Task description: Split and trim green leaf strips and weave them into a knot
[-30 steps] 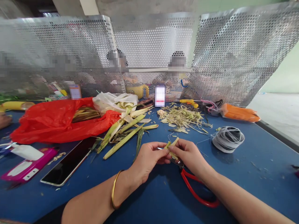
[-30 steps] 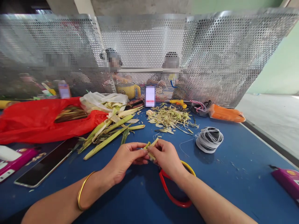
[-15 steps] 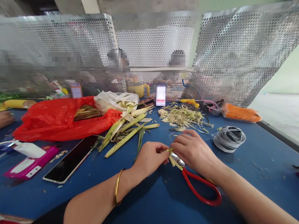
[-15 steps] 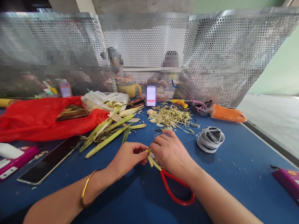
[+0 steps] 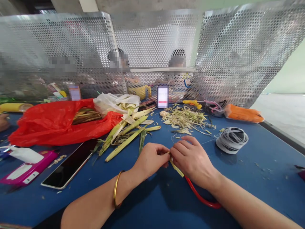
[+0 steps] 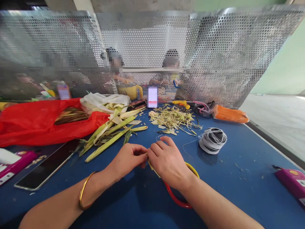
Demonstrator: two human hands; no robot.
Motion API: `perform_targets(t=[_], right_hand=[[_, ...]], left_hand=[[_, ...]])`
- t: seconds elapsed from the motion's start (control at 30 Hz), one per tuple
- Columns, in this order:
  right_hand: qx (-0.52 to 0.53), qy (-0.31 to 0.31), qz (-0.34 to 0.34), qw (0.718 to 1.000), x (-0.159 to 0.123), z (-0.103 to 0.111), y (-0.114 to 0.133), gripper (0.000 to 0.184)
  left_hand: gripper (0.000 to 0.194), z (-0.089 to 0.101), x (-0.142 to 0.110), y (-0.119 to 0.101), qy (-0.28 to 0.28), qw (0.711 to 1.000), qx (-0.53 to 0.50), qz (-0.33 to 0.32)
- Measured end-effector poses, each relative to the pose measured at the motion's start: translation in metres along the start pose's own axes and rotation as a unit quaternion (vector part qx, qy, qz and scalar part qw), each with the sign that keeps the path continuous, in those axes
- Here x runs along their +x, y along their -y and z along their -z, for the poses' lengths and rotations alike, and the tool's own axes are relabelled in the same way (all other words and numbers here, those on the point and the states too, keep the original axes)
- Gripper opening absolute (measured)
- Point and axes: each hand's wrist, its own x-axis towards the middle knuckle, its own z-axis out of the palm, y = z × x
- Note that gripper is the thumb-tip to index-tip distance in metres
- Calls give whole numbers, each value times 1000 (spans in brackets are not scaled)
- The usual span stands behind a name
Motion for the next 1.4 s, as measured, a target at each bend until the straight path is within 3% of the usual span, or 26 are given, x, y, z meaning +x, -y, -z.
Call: perform_targets(t=[0.2,0.33,0.6,0.73,0.83,0.93,1.03,1.17,1.3,1.4], right_hand=[[41,38,-38,998,0,1,-4,16],[19,57,-24,998,0,3,-3,15],[19,-33,-33,999,-3,-2,5,25],[42,-53,-28,997,-4,-9,2,26],[63,-50,-3,997,-4,-10,-1,27],[74,-55,-14,996,-3,-7,-7,26],[67,-77,-49,994,-1,-1,-14,21],[109,-61,-76,989,0,6,-19,22],[238,-45,-170,955,-1,7,-21,18],[376,3,-264,888,0,5,-25,15]], left_hand=[[20,-4,1,8,-19,999,26,9],[18,-7,0,7,-33,998,48,13],[16,-1,2,1,8,999,-37,23],[14,-1,2,3,34,997,-65,38],[20,-2,1,3,49,997,-51,14],[22,-1,1,1,28,996,-79,14],[19,2,3,-2,9,986,-153,60],[21,5,4,-5,8,976,-200,87],[22,7,3,-6,7,968,-236,87],[22,8,3,-6,7,959,-270,88]])
